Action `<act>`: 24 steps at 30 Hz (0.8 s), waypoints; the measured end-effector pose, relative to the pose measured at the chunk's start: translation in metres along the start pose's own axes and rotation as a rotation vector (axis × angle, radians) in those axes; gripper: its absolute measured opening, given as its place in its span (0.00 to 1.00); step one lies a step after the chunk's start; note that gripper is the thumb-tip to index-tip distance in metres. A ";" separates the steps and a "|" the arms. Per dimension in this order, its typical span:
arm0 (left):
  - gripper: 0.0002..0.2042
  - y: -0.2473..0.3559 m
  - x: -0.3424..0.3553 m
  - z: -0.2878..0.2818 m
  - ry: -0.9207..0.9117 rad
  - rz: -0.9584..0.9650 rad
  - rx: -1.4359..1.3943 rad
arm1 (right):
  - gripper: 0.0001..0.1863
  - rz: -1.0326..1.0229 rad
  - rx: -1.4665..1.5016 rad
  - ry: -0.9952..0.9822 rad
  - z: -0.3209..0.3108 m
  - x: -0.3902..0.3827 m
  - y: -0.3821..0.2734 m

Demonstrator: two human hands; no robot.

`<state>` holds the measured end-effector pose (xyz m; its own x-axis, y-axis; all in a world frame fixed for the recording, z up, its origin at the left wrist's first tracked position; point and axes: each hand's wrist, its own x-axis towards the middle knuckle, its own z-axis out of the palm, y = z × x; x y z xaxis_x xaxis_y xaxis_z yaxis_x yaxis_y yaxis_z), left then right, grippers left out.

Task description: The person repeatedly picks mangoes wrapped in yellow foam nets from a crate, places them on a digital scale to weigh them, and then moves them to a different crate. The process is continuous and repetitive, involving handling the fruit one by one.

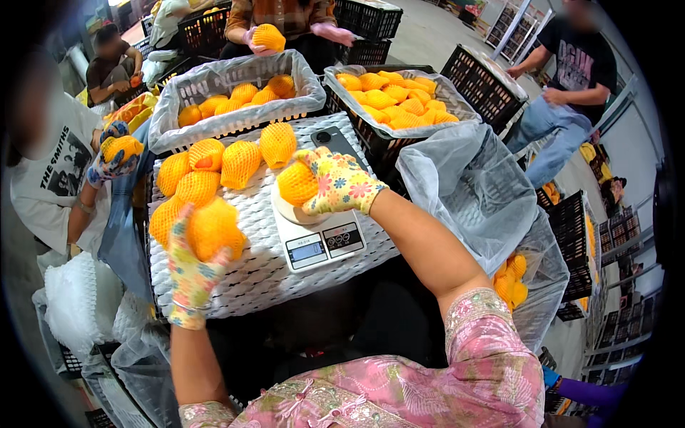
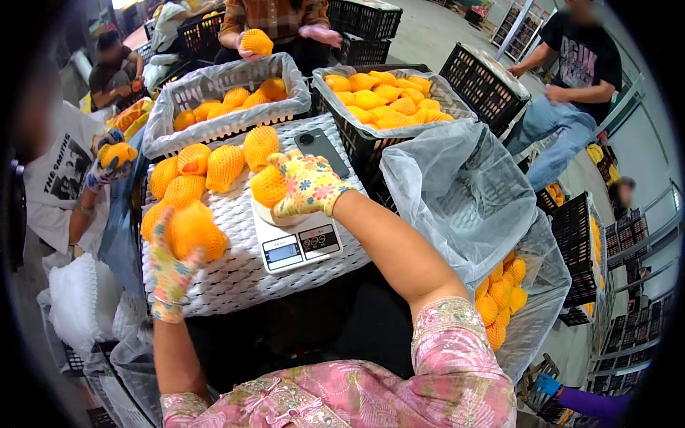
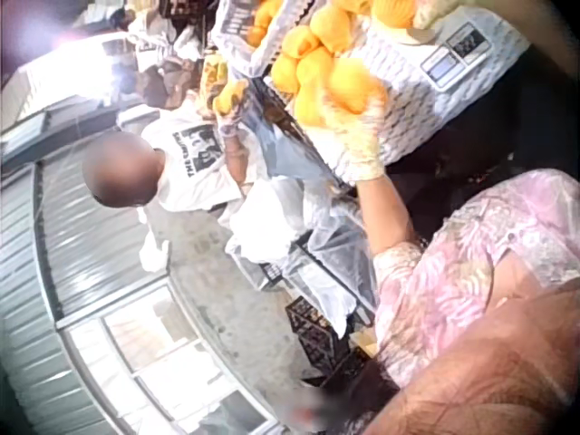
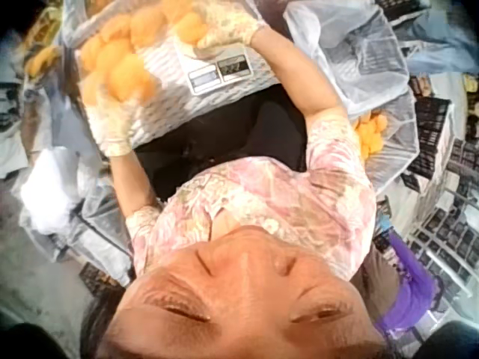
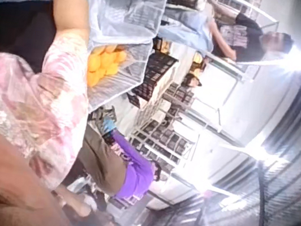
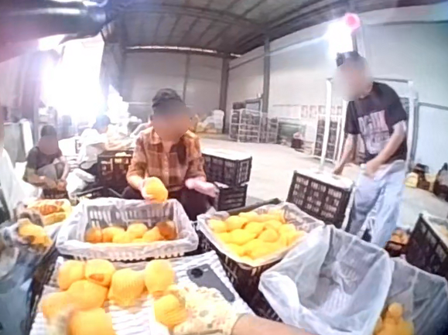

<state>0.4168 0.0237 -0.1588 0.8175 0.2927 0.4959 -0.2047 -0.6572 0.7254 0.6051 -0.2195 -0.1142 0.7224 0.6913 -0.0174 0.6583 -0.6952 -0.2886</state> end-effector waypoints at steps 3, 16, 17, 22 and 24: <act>0.39 0.014 -0.024 0.018 -0.041 0.064 0.141 | 0.45 -0.037 -0.023 0.082 0.012 -0.009 -0.010; 0.39 -0.016 -0.089 0.016 0.024 -0.027 0.234 | 0.39 -0.043 0.495 0.354 0.048 -0.057 0.060; 0.40 -0.020 -0.086 0.014 0.032 0.001 0.258 | 0.35 -0.073 0.440 0.400 0.051 -0.064 0.063; 0.40 -0.034 -0.072 0.014 0.001 -0.087 0.224 | 0.28 -0.052 0.460 0.478 0.055 -0.087 0.067; 0.41 -0.034 -0.072 0.016 0.020 -0.116 0.193 | 0.27 -0.051 0.477 0.468 0.058 -0.090 0.070</act>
<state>0.3733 0.0140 -0.2268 0.8182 0.3871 0.4251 -0.0011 -0.7383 0.6744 0.5739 -0.3188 -0.1887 0.7794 0.4878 0.3932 0.6058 -0.4269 -0.6714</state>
